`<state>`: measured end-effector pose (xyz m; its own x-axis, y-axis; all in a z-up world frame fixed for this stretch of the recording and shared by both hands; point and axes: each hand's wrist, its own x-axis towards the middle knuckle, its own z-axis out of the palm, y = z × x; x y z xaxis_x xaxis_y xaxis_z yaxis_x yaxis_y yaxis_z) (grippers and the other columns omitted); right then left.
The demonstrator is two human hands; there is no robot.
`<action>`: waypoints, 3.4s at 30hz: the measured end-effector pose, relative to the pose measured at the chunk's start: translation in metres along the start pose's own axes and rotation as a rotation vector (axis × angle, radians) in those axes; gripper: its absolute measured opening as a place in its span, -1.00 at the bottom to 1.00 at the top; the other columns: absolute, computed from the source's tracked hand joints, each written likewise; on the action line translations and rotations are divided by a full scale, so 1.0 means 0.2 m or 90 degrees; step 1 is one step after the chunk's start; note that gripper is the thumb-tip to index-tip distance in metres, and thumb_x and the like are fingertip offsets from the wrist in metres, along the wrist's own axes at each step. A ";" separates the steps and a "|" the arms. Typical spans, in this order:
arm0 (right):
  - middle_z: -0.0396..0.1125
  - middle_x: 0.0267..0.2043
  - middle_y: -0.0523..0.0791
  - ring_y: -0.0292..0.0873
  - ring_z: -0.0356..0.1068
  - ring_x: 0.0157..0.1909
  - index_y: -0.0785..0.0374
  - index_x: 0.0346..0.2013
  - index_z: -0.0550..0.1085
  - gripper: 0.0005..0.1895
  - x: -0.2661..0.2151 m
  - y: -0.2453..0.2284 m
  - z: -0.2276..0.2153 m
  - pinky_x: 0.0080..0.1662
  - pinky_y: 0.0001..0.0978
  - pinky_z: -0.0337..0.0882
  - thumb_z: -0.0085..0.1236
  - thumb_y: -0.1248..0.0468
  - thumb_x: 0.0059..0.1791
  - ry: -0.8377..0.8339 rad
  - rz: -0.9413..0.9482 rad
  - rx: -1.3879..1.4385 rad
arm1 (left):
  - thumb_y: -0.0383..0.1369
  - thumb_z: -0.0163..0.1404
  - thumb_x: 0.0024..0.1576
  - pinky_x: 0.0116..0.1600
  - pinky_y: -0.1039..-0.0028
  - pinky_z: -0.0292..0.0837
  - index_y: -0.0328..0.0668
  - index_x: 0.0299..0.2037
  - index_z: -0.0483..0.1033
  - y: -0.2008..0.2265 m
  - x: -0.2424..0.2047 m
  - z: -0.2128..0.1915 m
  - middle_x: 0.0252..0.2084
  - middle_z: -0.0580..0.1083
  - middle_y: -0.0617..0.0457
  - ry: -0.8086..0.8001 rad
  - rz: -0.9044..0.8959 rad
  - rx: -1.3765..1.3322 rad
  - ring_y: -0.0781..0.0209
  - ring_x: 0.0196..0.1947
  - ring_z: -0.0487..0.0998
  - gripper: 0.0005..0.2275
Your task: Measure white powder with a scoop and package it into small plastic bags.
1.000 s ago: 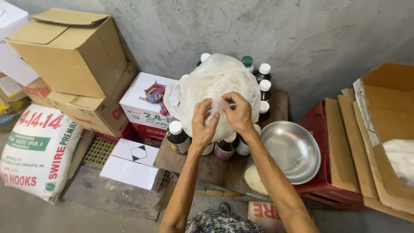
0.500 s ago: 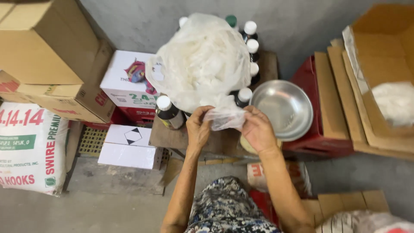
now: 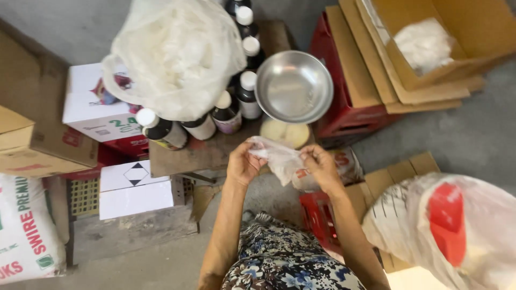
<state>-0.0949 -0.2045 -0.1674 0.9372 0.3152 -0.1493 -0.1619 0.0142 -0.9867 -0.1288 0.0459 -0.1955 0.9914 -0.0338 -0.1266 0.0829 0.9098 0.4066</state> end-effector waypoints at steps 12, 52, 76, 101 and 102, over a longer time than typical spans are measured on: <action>0.44 -0.01 -0.06 -0.03 0.43 0.10 0.20 -0.11 0.43 -0.80 -0.53 0.39 -0.49 0.10 0.13 0.48 -0.15 0.25 0.08 0.127 0.226 0.555 | -0.27 0.05 0.14 0.00 0.15 0.58 -0.21 -0.10 0.51 -0.66 -0.13 -0.09 -0.20 0.62 0.02 0.128 -0.273 0.076 0.10 -0.17 0.65 -0.78; 0.38 -0.30 0.02 0.02 0.40 -0.26 0.30 -0.23 0.47 -0.88 -0.66 0.70 -0.47 -0.23 -0.08 0.39 0.05 0.42 -0.05 0.645 -0.039 -0.039 | -0.36 0.04 0.11 -0.22 0.05 0.49 -0.05 -0.24 0.60 -1.43 0.36 -0.99 -0.27 0.57 -0.16 -0.527 0.192 1.429 -0.14 -0.28 0.59 -0.91; 0.38 -0.16 -0.12 -0.14 0.41 -0.13 0.22 0.01 0.42 -0.61 -0.72 1.11 -0.70 -0.08 -0.21 0.47 0.26 0.43 -0.10 0.315 -0.035 0.190 | -0.48 0.20 0.02 -0.12 0.48 0.46 -0.17 -0.09 0.55 -1.29 0.36 -0.69 -0.25 0.57 0.07 -0.343 -0.247 0.874 0.27 -0.26 0.54 -0.75; 0.34 -0.19 -0.08 -0.17 0.36 -0.22 0.24 -0.11 0.56 -0.74 -0.97 0.39 -0.63 -0.20 -0.34 0.39 0.13 0.54 -0.04 0.574 -0.104 -0.022 | -0.42 0.05 0.18 -0.11 0.45 0.42 -0.17 0.02 0.55 -1.29 0.50 0.10 -0.14 0.53 0.15 -0.389 -0.548 0.515 0.33 -0.16 0.52 -0.78; 0.34 -0.18 -0.06 -0.16 0.37 -0.22 0.25 -0.15 0.59 -0.74 -0.98 0.25 -0.65 -0.20 -0.36 0.39 0.09 0.55 -0.06 0.610 -0.090 -0.236 | -0.41 0.09 0.22 -0.19 0.54 0.36 -0.18 -0.02 0.56 -1.37 0.54 0.09 -0.21 0.50 0.18 -0.453 -0.507 0.639 0.41 -0.23 0.47 -0.84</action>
<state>-0.2461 -0.3895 -0.1969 0.8193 -0.5559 0.1401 -0.0786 -0.3509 -0.9331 -0.0419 -0.2137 -0.3042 0.4661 -0.8419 -0.2721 0.3597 -0.1006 0.9276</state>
